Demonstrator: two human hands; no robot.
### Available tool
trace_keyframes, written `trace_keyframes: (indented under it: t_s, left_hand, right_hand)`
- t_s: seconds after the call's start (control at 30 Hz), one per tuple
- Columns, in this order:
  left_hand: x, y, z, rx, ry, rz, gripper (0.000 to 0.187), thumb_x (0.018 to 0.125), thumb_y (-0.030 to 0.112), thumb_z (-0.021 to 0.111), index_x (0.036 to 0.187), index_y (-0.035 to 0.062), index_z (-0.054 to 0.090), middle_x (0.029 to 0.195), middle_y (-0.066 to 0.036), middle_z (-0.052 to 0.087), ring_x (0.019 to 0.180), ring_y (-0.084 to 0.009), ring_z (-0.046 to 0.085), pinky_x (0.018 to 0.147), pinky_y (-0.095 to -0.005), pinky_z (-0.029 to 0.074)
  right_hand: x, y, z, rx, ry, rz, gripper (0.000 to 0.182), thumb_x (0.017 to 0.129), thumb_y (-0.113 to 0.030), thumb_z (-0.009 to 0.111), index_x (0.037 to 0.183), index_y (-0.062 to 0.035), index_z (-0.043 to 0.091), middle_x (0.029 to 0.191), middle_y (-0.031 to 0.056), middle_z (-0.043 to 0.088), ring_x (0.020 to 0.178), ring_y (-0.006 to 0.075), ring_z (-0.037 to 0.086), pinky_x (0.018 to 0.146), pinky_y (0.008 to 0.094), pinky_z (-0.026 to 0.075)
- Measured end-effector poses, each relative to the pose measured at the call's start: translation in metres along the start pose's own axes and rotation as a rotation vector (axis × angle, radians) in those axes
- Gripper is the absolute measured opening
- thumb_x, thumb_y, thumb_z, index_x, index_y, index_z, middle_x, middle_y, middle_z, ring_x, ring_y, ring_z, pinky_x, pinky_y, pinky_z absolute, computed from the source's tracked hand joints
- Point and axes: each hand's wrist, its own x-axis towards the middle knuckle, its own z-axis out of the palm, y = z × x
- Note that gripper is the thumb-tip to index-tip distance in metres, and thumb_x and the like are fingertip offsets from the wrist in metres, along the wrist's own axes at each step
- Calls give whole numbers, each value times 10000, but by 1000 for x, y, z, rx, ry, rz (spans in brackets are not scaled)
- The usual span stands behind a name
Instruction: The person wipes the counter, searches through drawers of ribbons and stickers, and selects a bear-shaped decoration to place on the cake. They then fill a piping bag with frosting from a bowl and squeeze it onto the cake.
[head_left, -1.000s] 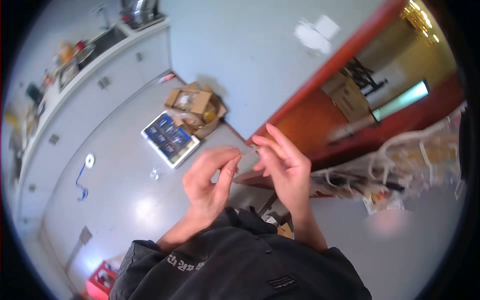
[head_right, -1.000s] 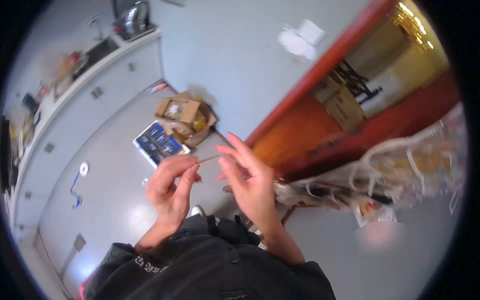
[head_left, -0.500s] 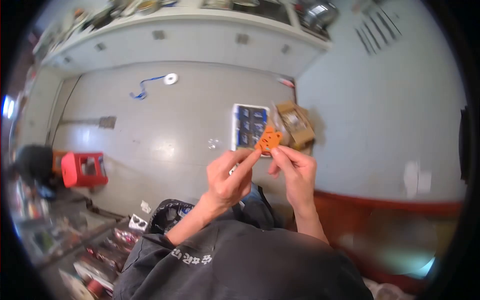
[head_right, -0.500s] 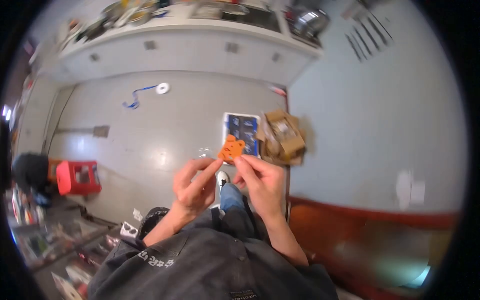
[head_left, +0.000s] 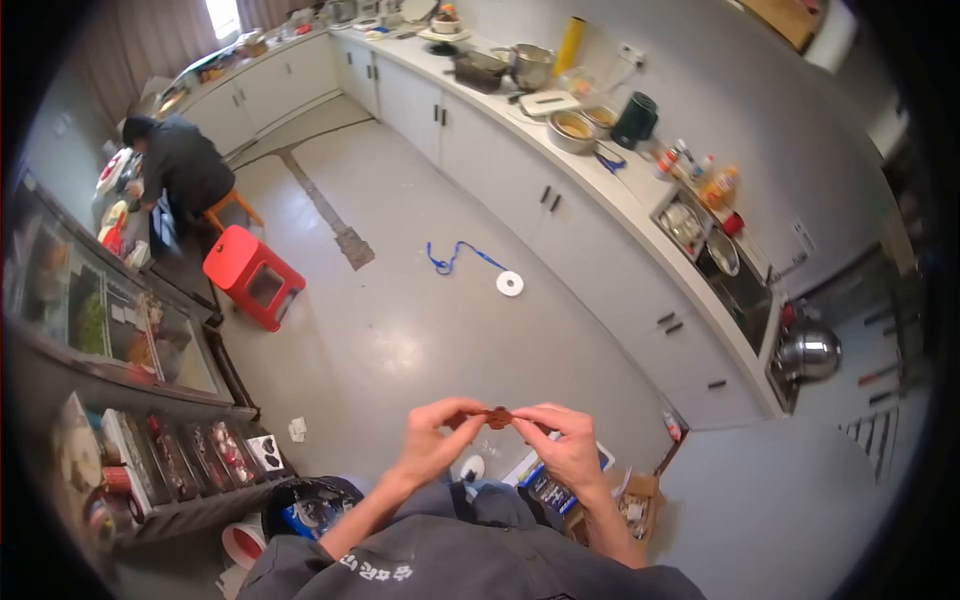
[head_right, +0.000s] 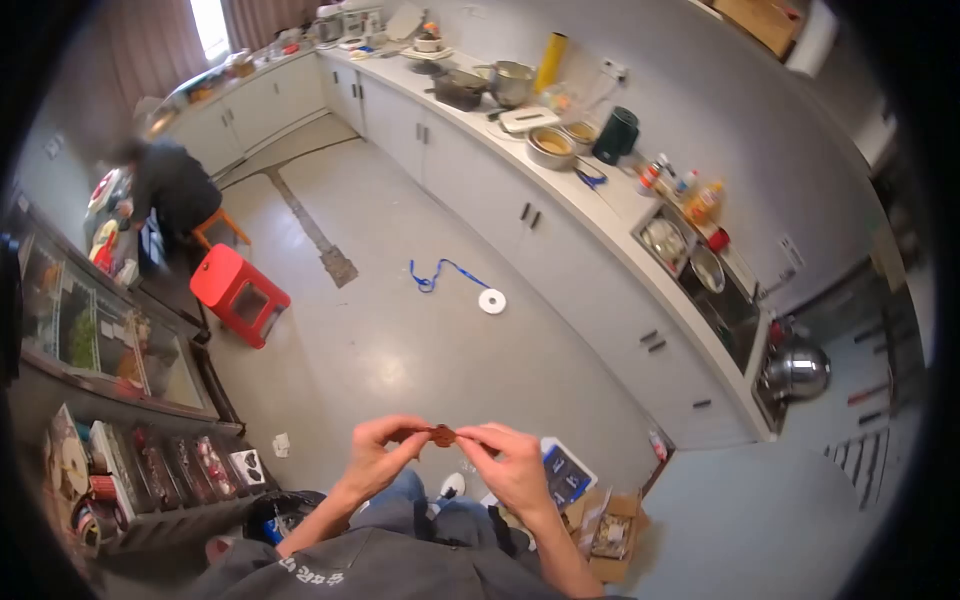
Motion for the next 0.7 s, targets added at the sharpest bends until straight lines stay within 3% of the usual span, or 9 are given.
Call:
trace_keyframes:
  t_s: [0.1,0.23,0.33,0.4,0.6,0.7]
  left_hand:
    - [36,13,-33,-42,220,-100,119,940,11,720,1038,-56,719,907,-94,755,757,-131,709,652,-268,576]
    - [114,-21,-83,-202,465,-136,112,944,26,726,1016,-57,706,873,-87,750,714,-125,697,635,-268,570]
    - [190,-46,-133,-236,485,-148,124,930,31,732,1033,-37,726,882,-73,758,699,-96,672,623,-253,543]
    - [247,-55,-176,-55,439,-90,153,932,34,736,1071,-30,732,854,-66,747,704,-103,681,630,-247,545]
    - [410,-28,-302,133,369,-24,110,934,39,734,1019,-24,761,835,-75,733,697,-109,679,627,-255,532]
    - [500,-10,-348,164,324,-10,100,930,30,732,1008,-25,763,845,-81,728,690,-116,675,624,-260,527]
  right_hand:
    - [92,-8,26,63,-145,-85,140,913,-30,742,1044,-21,791,936,91,768,753,125,684,651,254,529]
    - [215,-3,76,22,-270,-198,153,922,-5,725,1061,-29,785,962,92,757,771,140,687,653,266,529]
    - [300,4,122,-77,-253,-283,153,927,6,710,1059,-29,779,968,99,747,776,171,694,649,286,528]
    - [368,7,151,-135,-192,-353,150,928,11,703,1054,-26,775,974,106,741,784,194,700,651,303,530]
    - [543,-27,207,-158,-237,-340,154,926,-17,697,1060,-42,770,975,108,737,820,269,731,700,350,568]
    - [628,-42,224,-91,-175,-319,139,916,10,714,1040,-15,771,957,111,739,807,222,717,688,313,551]
